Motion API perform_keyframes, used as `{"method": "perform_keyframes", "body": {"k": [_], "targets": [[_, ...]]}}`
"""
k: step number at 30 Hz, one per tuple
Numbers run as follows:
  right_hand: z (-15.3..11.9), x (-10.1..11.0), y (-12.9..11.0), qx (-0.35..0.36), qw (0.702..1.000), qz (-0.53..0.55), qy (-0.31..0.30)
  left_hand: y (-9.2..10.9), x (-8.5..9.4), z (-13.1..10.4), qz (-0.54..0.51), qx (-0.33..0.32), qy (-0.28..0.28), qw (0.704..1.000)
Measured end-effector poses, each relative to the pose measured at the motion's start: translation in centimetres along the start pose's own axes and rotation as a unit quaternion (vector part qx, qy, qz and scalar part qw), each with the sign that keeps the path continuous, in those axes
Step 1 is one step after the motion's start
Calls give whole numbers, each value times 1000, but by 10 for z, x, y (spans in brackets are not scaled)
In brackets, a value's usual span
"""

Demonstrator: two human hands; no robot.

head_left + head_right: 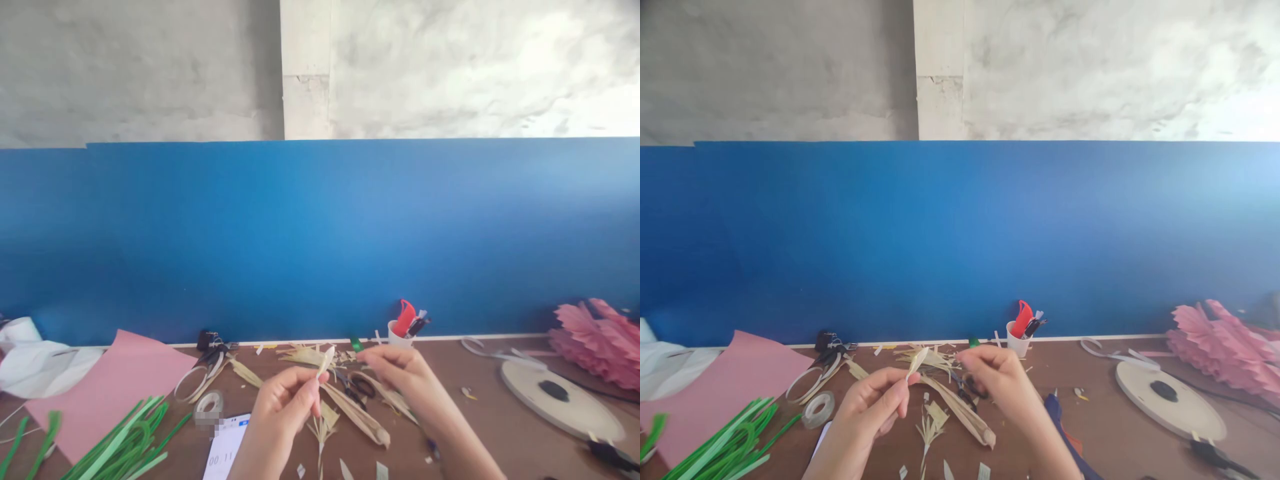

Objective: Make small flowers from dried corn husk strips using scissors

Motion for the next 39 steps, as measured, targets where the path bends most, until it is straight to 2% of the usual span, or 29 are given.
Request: {"method": "perform_keyframes", "body": {"k": [1,3,5,7,10,12,14,15,18,20,23,24,26,28,30,33,36,39], "targets": [[4,13,11,-30,994,-76,75,0,0,0,4,-3,4,1000],[9,32,27,-61,980,-127,140,1,-1,-1,25,-11,14,1000],[9,43,33,-78,965,-183,172,3,-1,-2,58,-27,30,998],[5,45,28,-77,957,-216,180,5,1,-3,92,-50,48,993],[-7,32,3,-23,973,-167,160,9,3,-5,148,-59,63,985],[-17,9,-19,49,996,-12,70,9,4,-5,177,-51,58,981],[-27,-19,-37,63,993,97,-29,7,4,-4,196,-52,53,978],[-32,-31,-44,60,988,133,-56,6,4,-4,204,-57,49,976],[-37,-52,-54,62,980,171,-76,4,4,-3,232,-80,42,968],[-32,-49,-49,45,984,157,-77,3,4,-4,247,-93,43,964],[-15,-23,-27,0,991,118,-64,6,7,-6,250,-103,81,959],[-9,-10,-17,-4,996,77,-39,7,9,-6,246,-106,99,958],[1,15,4,-45,995,-83,19,9,12,-7,234,-114,134,956],[8,32,22,-85,984,-142,63,11,14,-7,218,-127,156,955],[12,39,34,-113,972,-187,86,13,16,-7,199,-142,172,954],[16,27,35,-102,966,-232,56,14,19,-6,184,-138,175,957],[19,0,29,-54,967,-250,0,16,21,-6,179,-119,162,963],[19,-26,26,-34,965,-252,-61,17,21,-6,157,-114,158,968]]}}
Point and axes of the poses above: each hand's wrist, its own z-axis towards the middle knuckle, its own x-axis out of the back of the hand, y = z × x, the point moved 3 cm from there along z, towards the middle knuckle, and after that the axes turned 11 degrees about -y, right-handed, at the moved point
